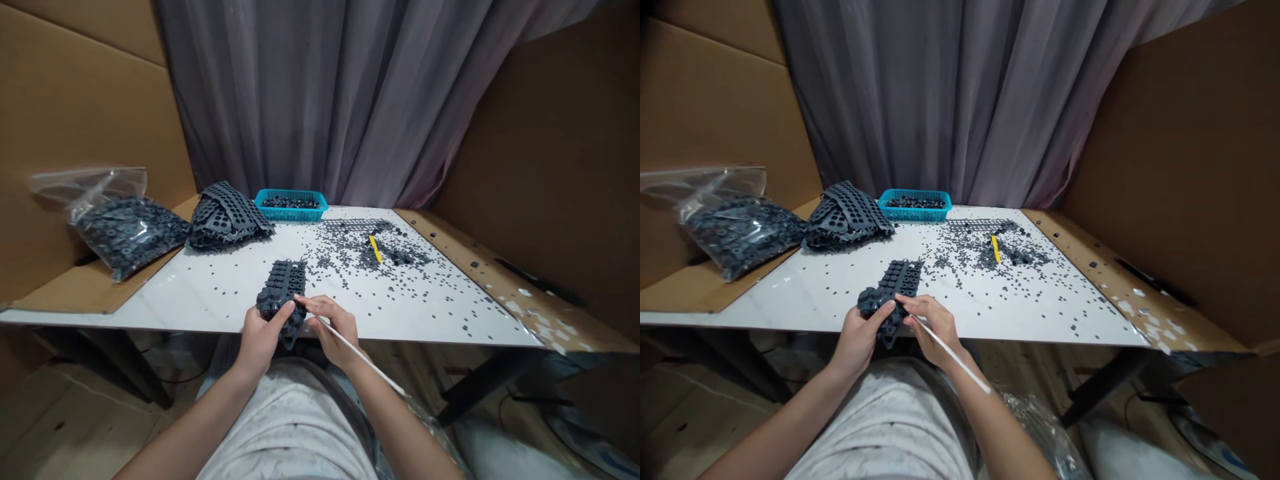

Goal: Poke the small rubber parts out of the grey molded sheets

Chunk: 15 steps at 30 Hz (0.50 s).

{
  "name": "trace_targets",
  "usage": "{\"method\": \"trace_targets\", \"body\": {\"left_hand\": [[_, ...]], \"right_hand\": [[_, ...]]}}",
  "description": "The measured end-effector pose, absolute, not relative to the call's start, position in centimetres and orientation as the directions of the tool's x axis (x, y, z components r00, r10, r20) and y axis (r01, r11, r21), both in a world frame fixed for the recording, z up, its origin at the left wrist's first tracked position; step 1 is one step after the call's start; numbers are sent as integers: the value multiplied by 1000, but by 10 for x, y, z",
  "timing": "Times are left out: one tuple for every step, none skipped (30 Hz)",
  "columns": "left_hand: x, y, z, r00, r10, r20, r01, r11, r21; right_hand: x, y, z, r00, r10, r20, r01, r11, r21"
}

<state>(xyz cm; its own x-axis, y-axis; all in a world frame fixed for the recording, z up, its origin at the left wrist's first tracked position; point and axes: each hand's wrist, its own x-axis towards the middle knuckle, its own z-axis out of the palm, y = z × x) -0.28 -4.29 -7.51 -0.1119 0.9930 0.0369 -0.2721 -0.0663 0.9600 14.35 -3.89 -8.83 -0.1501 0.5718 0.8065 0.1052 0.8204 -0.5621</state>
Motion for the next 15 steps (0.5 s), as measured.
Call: {"method": "trace_targets", "body": {"left_hand": [[-3,-43,-75,-110,993,37,-267,-65,961],[-3,-43,-75,-106,994,38,-263,-65,963],[-3,-44,-75,-100,994,38,-259,-63,964],[-3,-44,-74,-92,995,36,-256,-59,965],[-3,-45,-74,-83,996,31,-253,-52,966],[-3,-45,-72,-69,997,21,-254,-39,966],[-4,-45,-71,-52,999,7,-261,-21,965],[-5,-45,-68,-30,1000,-9,-274,0,962],[-5,-44,-65,-4,1000,-28,-293,25,956],[-6,-43,-60,24,998,-51,-312,56,948],[-7,-41,-55,53,996,-76,-330,89,940],[-8,-38,-50,78,993,-93,-349,115,930],[-8,-36,-44,98,990,-101,-365,130,922],[-9,-32,-38,117,988,-97,-381,135,915],[-10,-29,-32,133,988,-83,-395,130,910]], "right_hand": [[143,-39,-89,-148,564,813,119,826,-551],[143,-40,-89,-144,564,813,134,825,-548],[143,-41,-89,-134,573,808,150,818,-555],[142,-42,-89,-120,590,798,164,805,-570],[141,-43,-89,-105,613,783,177,787,-591],[141,-43,-87,-84,639,765,188,764,-618],[140,-44,-86,-59,670,740,194,735,-650],[139,-44,-83,-30,704,710,188,702,-687],[138,-43,-78,3,738,675,166,666,-728],[137,-42,-73,37,773,634,126,625,-770],[137,-40,-67,66,805,589,71,585,-808],[137,-37,-60,84,832,549,7,550,-835],[138,-34,-52,87,851,519,-54,524,-850],[139,-31,-44,77,862,501,-107,507,-855],[140,-28,-36,60,868,492,-149,495,-856]]}}
